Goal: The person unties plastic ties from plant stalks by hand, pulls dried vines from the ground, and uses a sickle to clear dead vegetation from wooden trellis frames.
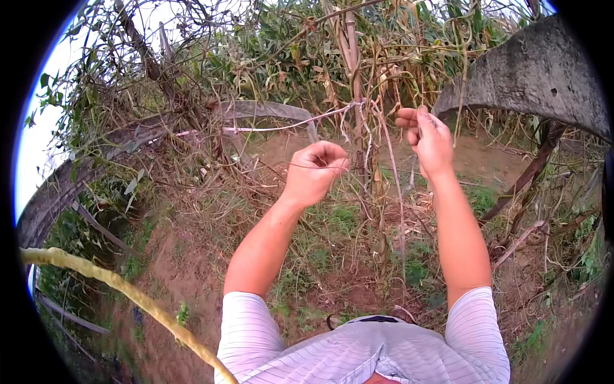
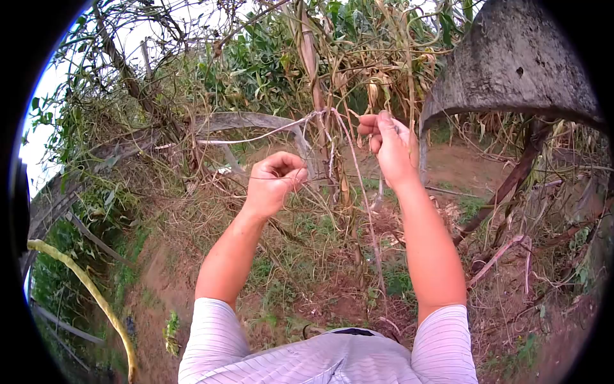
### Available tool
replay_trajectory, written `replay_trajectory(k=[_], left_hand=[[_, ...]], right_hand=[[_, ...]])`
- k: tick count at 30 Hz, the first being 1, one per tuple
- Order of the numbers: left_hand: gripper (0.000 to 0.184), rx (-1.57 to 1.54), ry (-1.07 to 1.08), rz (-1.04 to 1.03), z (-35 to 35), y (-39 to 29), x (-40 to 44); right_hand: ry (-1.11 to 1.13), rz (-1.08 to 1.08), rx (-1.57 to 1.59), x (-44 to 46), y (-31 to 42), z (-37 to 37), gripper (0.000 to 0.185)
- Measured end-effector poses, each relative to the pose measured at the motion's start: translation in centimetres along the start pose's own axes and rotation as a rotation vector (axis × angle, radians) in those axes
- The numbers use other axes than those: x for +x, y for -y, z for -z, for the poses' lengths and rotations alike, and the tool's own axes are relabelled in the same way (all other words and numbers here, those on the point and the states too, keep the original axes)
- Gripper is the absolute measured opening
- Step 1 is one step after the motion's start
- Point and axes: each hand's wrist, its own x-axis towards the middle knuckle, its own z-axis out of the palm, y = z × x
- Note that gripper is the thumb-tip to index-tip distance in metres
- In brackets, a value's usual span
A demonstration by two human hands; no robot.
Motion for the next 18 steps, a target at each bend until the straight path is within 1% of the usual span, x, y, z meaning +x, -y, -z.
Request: replay_trajectory(k=[1,3,5,7,8,9,11,12,14,15,16,17,18], left_hand=[[0.019,-0.106,0.113,0.085,0.0,0.4,-1.5],[0.023,-0.17,0.282,0.185,-0.1,2.7,-3.3],[0.026,-0.253,0.346,0.225,-0.8,4.4,-4.2],[0.027,-0.337,0.44,0.208,-1.3,5.3,-4.4],[0.038,-0.487,0.476,0.223,-1.8,5.9,-4.5],[0.05,-0.514,0.546,0.135,-2.5,6.0,-4.3],[0.061,-0.542,0.681,0.155,-3.2,5.9,-5.1],[0.061,-0.389,0.722,0.018,-3.9,6.6,-5.3],[0.05,-0.482,0.815,0.174,-3.9,3.6,-5.9],[0.025,-0.351,0.795,0.078,-4.3,2.3,-5.9],[0.017,-0.36,0.794,0.067,-5.5,4.6,-5.9],[0.014,-0.375,0.806,0.073,-6.0,5.2,-6.3],[0.014,-0.39,0.818,0.079,-6.5,5.9,-6.7]], right_hand=[[-0.021,0.022,-0.055,-1.5,0.3,-0.1,0.044],[0.015,0.132,-0.118,-4.9,1.4,-1.2,0.045],[0.087,0.13,-0.125,-8.2,2.5,-2.9,0.045],[0.198,0.173,-0.219,-10.8,3.0,-4.7,0.043],[0.253,0.215,-0.344,-11.5,2.8,-5.0,0.042],[0.289,0.203,-0.384,-12.3,2.9,-5.8,0.042],[0.305,0.253,-0.49,-13.5,2.4,-7.0,0.043],[0.303,0.266,-0.499,-14.1,2.3,-7.4,0.043],[0.29,0.123,-0.54,-15.4,2.4,-7.5,0.043],[0.298,0.132,-0.552,-16.2,2.5,-7.4,0.043],[0.175,0.107,-0.636,-17.1,2.5,-7.1,0.043],[0.053,0.082,-0.72,-18.0,2.6,-6.7,0.043],[-0.013,0.061,-0.677,-19.0,3.1,-6.6,0.043]])
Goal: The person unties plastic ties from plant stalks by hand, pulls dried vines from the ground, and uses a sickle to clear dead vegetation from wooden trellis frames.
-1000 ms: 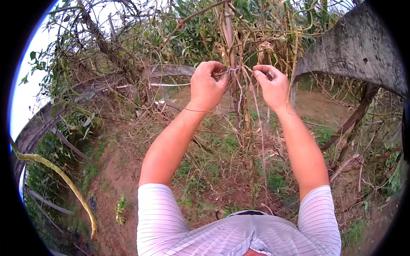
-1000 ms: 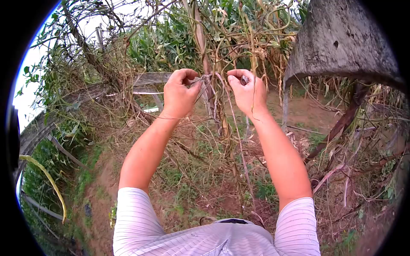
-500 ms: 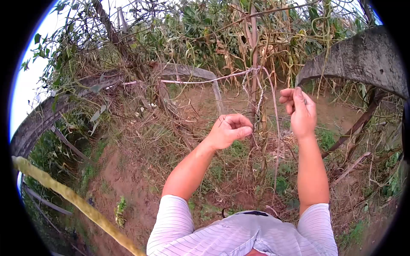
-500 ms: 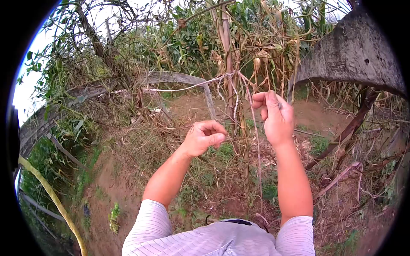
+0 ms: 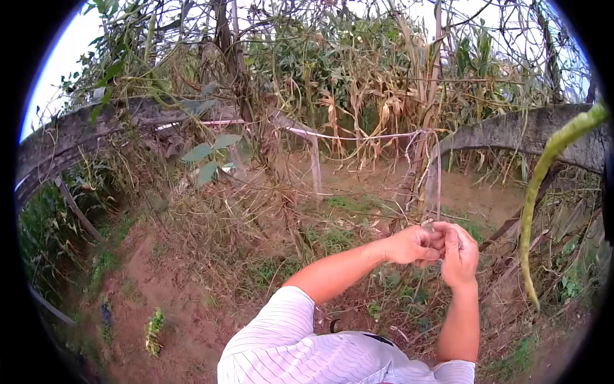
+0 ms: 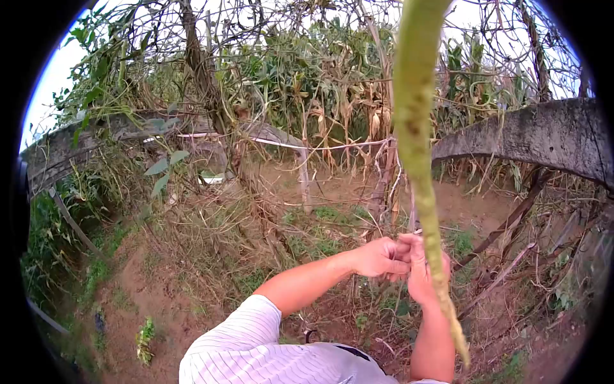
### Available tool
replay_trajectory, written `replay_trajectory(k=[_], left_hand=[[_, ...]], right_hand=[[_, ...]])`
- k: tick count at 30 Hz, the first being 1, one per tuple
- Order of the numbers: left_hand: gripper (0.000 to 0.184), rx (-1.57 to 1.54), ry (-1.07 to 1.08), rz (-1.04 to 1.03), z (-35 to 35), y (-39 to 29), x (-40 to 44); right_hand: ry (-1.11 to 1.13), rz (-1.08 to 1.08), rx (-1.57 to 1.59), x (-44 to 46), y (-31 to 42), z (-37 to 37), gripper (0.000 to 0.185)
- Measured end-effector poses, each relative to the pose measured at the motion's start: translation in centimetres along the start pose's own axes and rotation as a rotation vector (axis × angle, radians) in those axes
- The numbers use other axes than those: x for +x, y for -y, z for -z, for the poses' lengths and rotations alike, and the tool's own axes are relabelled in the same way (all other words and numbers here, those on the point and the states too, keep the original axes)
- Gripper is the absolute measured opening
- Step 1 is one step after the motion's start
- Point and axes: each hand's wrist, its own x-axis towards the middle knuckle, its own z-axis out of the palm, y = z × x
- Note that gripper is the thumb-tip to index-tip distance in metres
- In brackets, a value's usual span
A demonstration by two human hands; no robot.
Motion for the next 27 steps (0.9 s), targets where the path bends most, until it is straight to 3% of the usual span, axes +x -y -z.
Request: replay_trajectory(k=[1,3,5,7,8,11,15,16,18,19,21,23,27], left_hand=[[0.015,-0.028,0.027,0.021,-0.7,-0.8,-0.5],[0.024,-0.03,0.094,-0.011,-0.7,-0.1,-1.4],[0.026,-0.045,0.193,0.129,-1.3,-0.8,-3.2],[0.027,-0.073,0.212,0.124,-1.3,0.1,-6.0],[0.028,-0.087,0.222,0.178,-1.1,0.8,-7.6],[0.03,-0.172,0.251,0.344,-1.6,6.1,-13.6],[0.035,-0.37,0.157,0.66,-5.0,11.0,-23.4],[0.035,-0.385,0.201,0.702,-6.1,11.4,-25.0],[0.036,-0.519,0.024,0.779,-9.3,12.2,-27.1],[0.036,-0.537,0.077,0.821,-10.9,13.2,-27.3],[0.037,-0.584,-0.081,0.742,-14.3,14.8,-27.0],[0.041,-0.564,0.0,0.741,-16.4,13.7,-24.5],[0.051,-0.391,0.039,0.574,-20.0,9.2,-13.7]], right_hand=[[-0.058,-0.045,0.041,-1.0,0.3,0.4,0.043],[-0.131,0.066,-0.096,-2.6,-0.9,1.9,0.045],[-0.17,-0.024,-0.065,-5.0,-1.7,2.5,0.046],[-0.259,-0.206,0.021,-7.2,-1.5,2.5,0.045],[-0.279,-0.171,-0.007,-8.3,-1.9,2.2,0.045],[-0.187,-0.233,-0.106,-12.7,-3.5,2.4,0.045],[-0.245,-0.497,-0.032,-20.1,-4.9,3.9,0.045],[-0.295,-0.539,0.123,-22.4,-5.9,4.8,0.045],[-0.402,-0.648,0.248,-26.7,-5.4,6.7,0.045],[-0.451,-0.694,0.235,-29.0,-4.9,7.7,0.045],[-0.411,-0.717,0.136,-33.7,-4.0,9.7,0.041],[-0.423,-0.768,0.118,-38.7,-2.7,10.7,0.037],[-0.51,-0.844,0.126,-46.2,-0.3,11.8,0.031]])
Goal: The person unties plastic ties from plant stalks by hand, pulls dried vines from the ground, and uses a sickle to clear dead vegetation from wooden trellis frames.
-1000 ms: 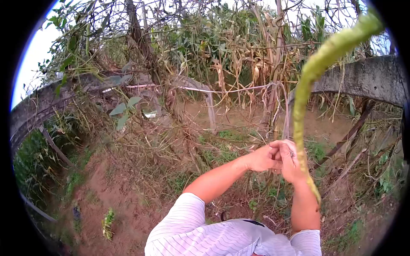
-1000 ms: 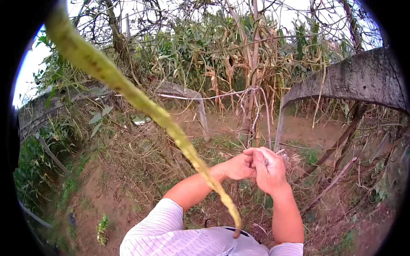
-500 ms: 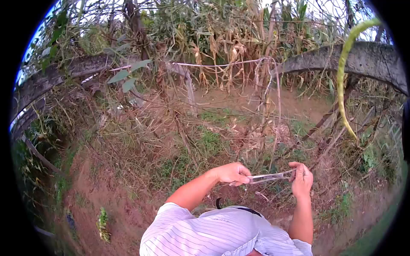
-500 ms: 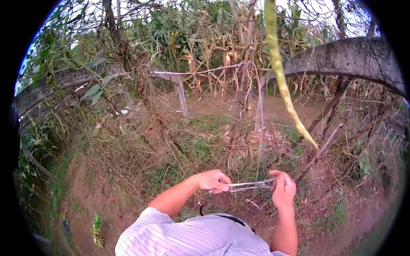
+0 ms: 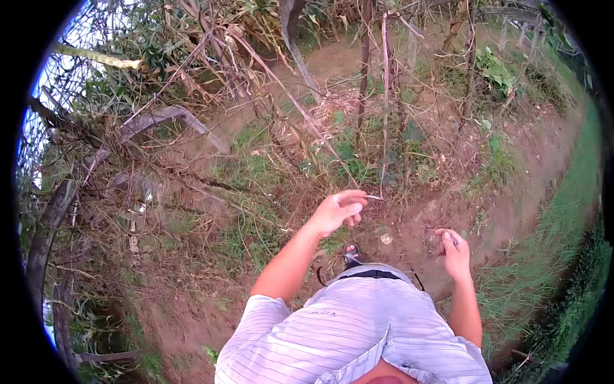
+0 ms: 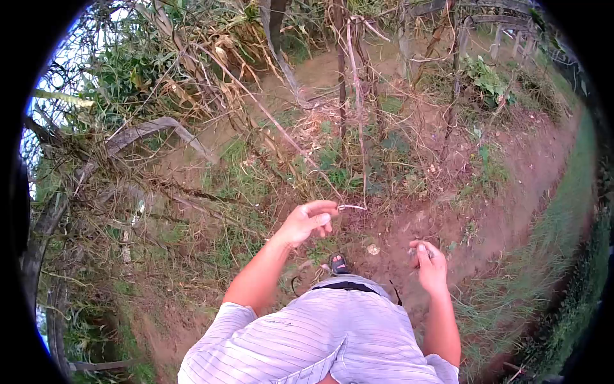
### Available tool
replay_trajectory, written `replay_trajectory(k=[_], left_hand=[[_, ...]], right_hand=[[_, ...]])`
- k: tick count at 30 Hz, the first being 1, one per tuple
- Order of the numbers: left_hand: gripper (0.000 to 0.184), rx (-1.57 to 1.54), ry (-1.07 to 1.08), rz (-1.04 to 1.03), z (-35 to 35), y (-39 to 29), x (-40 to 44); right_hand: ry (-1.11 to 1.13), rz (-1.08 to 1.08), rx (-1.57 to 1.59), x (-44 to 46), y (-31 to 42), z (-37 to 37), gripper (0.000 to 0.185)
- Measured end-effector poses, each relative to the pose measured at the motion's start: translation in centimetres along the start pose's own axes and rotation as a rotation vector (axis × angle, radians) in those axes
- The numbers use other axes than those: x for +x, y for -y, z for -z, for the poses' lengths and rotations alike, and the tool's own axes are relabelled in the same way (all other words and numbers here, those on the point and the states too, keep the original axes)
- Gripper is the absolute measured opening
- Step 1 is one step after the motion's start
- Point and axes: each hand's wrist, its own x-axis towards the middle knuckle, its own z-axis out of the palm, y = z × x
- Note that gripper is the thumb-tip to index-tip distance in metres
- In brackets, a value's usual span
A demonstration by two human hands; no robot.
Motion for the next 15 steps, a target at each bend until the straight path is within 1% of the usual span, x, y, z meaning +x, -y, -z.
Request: replay_trajectory(k=[1,2,3,4,5,7,8,10,12,13,14,15], left_hand=[[0.055,0.059,-0.009,-0.129,-0.8,-2.0,2.8],[0.059,0.173,-0.085,-0.214,-2.0,-5.1,5.3],[0.063,0.261,-0.133,-0.321,-3.1,-8.3,7.6],[0.067,0.393,-0.22,-0.479,-3.2,-10.5,10.9],[0.073,0.472,-0.332,-0.554,-4.6,-13.5,12.5],[0.082,0.385,-0.422,-0.64,-5.6,-16.9,17.3],[0.082,0.391,-0.416,-0.665,-7.1,-17.7,17.6],[0.061,0.11,-0.374,-0.719,-9.6,-18.8,17.4],[0.038,0.065,-0.075,-0.535,-9.4,-15.8,17.8],[0.026,-0.039,-0.106,-0.487,-11.7,-13.8,16.1],[0.025,0.129,-0.133,-0.371,-12.3,-11.3,14.4],[0.024,0.451,-0.223,-0.504,-12.4,-6.9,13.9]], right_hand=[[-0.027,-0.016,-0.004,-1.2,-0.1,0.6,0.03],[-0.055,-0.033,-0.005,-2.5,-0.2,1.0,0.029],[-0.063,0.009,-0.009,-3.4,-0.7,1.4,0.03],[-0.075,0.027,-0.004,-4.3,-0.6,1.5,0.03],[-0.127,0.024,0.068,-5.4,-0.3,1.3,0.03],[-0.233,0.04,0.141,-7.0,-0.2,1.5,0.03],[-0.236,0.065,0.148,-8.0,-0.6,1.6,0.03],[-0.375,0.023,0.176,-9.3,-1.5,2.3,0.03],[-0.462,0.001,0.212,-10.7,-2.1,2.7,0.029],[-0.444,0.0,0.209,-11.2,-2.6,3.1,0.029],[-0.509,-0.023,0.225,-11.6,-3.1,3.6,0.027],[-0.575,-0.049,0.239,-11.9,-3.7,4.1,0.026]])
